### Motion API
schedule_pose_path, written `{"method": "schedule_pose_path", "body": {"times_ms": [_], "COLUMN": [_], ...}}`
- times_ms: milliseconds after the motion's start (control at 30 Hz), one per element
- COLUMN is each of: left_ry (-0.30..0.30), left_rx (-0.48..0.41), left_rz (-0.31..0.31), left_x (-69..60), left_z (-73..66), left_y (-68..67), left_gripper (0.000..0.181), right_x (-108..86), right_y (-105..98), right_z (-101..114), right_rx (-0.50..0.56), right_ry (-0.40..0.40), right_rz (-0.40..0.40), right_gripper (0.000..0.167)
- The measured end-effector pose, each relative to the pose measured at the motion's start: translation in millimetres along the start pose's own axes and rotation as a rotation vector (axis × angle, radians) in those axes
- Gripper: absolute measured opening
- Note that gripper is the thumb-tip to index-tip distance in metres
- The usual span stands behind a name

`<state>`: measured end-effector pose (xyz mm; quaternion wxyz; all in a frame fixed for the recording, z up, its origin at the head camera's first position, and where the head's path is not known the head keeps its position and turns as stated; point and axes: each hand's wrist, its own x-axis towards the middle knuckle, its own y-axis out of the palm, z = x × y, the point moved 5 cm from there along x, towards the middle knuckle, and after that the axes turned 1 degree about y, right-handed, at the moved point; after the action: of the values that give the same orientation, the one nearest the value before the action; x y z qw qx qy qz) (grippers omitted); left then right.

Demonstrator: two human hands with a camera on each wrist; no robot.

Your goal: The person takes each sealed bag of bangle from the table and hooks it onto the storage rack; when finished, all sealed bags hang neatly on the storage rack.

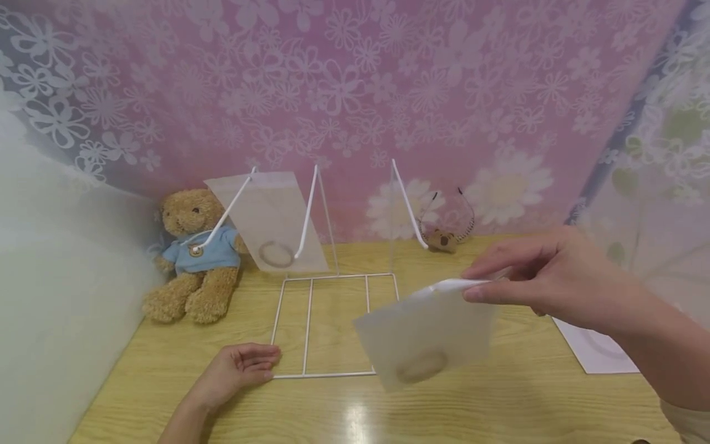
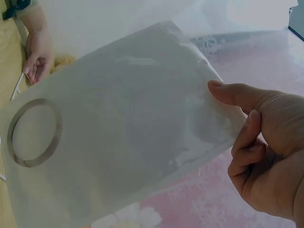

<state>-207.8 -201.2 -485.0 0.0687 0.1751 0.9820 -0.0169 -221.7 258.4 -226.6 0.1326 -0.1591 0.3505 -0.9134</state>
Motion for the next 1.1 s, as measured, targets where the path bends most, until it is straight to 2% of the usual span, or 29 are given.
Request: {"method": "schedule_pose_path", "body": {"times_ms": [133,300,367,567,767,867,933,1100], "left_ry": [0.000,-0.005,-0.004,0.036,0.024,0.017,0.010,0.000], "left_rx": [-0.005,-0.002,-0.001,0.002,-0.007,-0.010,-0.014,-0.014], "left_rz": [0.000,-0.005,-0.004,0.026,0.024,0.024,0.024,0.020], "left_x": [0.1,-0.4,-0.7,-1.5,-1.6,-1.6,-1.5,-1.3], "left_z": [0.5,1.1,0.9,-1.9,-2.6,-3.0,-3.2,-3.4], "left_y": [0.0,-1.1,-1.9,-1.7,-2.2,-1.9,-1.5,-0.3], "left_gripper": [0.051,0.052,0.052,0.051,0.051,0.052,0.053,0.053], "right_x": [5.6,11.2,13.9,23.9,34.7,39.1,41.8,49.9], "right_y": [8,17,20,28,41,46,48,52], "right_z": [20,39,44,65,97,107,112,123], "right_rx": [-0.002,0.045,0.049,0.002,0.019,0.001,-0.021,-0.053], "right_ry": [-0.062,-0.132,-0.129,-0.032,-0.004,0.019,0.020,-0.041], "right_rz": [-0.005,0.045,0.061,0.079,0.170,0.188,0.193,0.200], "right_gripper": [0.022,0.024,0.024,0.019,0.016,0.016,0.017,0.016]}}
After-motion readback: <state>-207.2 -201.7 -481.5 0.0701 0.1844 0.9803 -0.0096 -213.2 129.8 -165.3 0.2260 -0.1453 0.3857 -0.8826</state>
